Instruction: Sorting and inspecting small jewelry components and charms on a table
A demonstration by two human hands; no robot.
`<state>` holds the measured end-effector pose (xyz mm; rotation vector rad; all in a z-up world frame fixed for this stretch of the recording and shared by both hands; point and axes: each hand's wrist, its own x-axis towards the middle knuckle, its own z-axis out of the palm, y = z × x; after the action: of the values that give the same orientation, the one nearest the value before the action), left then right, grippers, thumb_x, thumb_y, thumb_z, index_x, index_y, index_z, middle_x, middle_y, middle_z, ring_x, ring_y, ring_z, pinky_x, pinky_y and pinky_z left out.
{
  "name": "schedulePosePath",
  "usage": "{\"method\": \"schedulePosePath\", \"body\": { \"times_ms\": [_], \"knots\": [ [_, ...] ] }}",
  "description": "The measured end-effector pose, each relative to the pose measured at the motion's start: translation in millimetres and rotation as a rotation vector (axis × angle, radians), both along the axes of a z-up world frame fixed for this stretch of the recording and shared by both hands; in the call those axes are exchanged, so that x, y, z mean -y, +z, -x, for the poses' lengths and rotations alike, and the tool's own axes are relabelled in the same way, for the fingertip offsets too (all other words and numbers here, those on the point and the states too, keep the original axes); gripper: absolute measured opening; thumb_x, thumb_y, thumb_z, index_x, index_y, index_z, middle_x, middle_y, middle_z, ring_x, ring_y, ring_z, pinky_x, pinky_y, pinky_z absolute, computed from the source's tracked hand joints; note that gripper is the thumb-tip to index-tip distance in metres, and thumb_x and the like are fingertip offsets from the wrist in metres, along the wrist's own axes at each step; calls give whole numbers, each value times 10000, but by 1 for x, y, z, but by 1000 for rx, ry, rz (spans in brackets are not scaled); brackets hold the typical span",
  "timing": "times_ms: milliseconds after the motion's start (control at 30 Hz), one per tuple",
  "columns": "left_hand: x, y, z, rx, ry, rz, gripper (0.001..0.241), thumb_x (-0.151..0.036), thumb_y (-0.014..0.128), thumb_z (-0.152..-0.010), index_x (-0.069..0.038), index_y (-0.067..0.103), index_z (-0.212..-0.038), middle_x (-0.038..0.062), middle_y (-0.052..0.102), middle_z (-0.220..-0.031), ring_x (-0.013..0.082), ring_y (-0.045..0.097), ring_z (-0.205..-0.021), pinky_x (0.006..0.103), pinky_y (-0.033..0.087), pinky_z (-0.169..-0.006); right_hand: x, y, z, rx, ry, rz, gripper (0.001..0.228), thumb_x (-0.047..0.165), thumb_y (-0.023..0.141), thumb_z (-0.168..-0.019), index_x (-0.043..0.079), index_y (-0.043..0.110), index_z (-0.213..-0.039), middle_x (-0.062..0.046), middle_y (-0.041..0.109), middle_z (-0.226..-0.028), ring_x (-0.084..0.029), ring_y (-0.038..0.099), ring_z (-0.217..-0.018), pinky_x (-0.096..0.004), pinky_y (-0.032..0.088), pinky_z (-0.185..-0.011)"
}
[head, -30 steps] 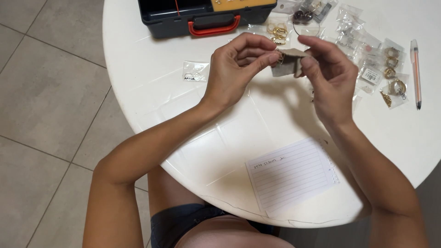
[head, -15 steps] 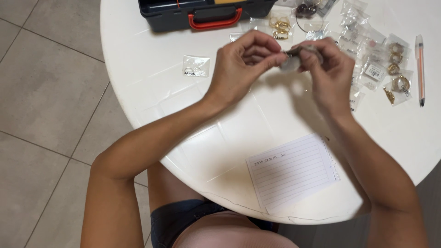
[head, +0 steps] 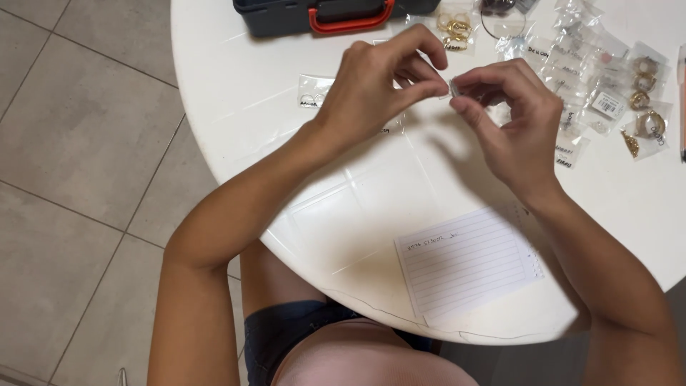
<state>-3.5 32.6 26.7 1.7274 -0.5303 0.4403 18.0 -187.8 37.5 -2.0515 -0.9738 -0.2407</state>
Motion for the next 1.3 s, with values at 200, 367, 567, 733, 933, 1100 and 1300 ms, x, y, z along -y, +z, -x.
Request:
{"method": "schedulePosePath", "body": {
  "times_ms": [200, 367, 567, 733, 933, 1100, 1300],
  "knots": [
    [8, -5, 3, 148, 90, -194, 266, -232, 778, -955, -158, 534, -1029, -42, 789, -888, 101, 800, -869, 245, 553, -742, 6, -10, -7, -207, -43, -112, 104, -16, 817, -1046, -30, 727, -1097, -147, 708, -1031, -191, 649, -970, -265, 539, -866],
    [8, -3, 6, 193, 134, -288, 223, -290, 691, -1014, -161, 521, -1079, -66, 794, -915, 113, 799, -866, 273, 523, -680, 4, -7, -5, -348, -22, -178, 155, -8, 791, -1013, -42, 699, -1133, -175, 735, -1095, -213, 729, -1045, -275, 610, -992],
    [5, 1, 7, 129, 34, -168, 288, -173, 766, -988, -132, 528, -1145, 8, 815, -972, 141, 823, -941, 227, 587, -826, 8, -11, -9, -341, -39, -188, 110, -10, 781, -1079, -54, 699, -1137, -157, 714, -1065, -194, 702, -1003, -265, 608, -963],
    [-7, -7, 6, -161, 130, -833, 658, -438, 1000, -689, -88, 610, -1086, 152, 625, -1101, 343, 636, -879, 501, 523, -705, 18, -14, -23, -328, -21, -206, 155, -105, 762, -1100, -87, 646, -1200, -176, 689, -1110, -201, 689, -989, -274, 618, -970],
    [-10, -41, -3, -63, 150, -1108, 364, -93, 821, -735, -65, 558, -985, 127, 608, -881, 366, 616, -714, 527, 481, -521, 17, -11, -29, -521, -33, -190, 144, -50, 778, -1048, -20, 662, -1126, -112, 706, -1006, -130, 699, -906, -204, 608, -908],
    [-8, 5, 2, -58, 173, -479, 62, -83, 619, -990, -91, 561, -970, 48, 671, -859, 242, 637, -713, 377, 495, -622, 16, 3, -26, -564, -23, -163, 170, -18, 797, -991, 11, 681, -1112, -96, 722, -1064, -133, 705, -982, -208, 612, -967],
    [11, 5, 2, -198, 125, 310, 142, -198, 685, -995, -111, 599, -1066, 33, 693, -1029, 149, 742, -881, 233, 605, -731, 6, 17, -1, -540, 125, -293, 162, -80, 752, -929, -8, 676, -1051, -176, 733, -1089, -293, 736, -1199, -336, 622, -1103]
  ]
}}
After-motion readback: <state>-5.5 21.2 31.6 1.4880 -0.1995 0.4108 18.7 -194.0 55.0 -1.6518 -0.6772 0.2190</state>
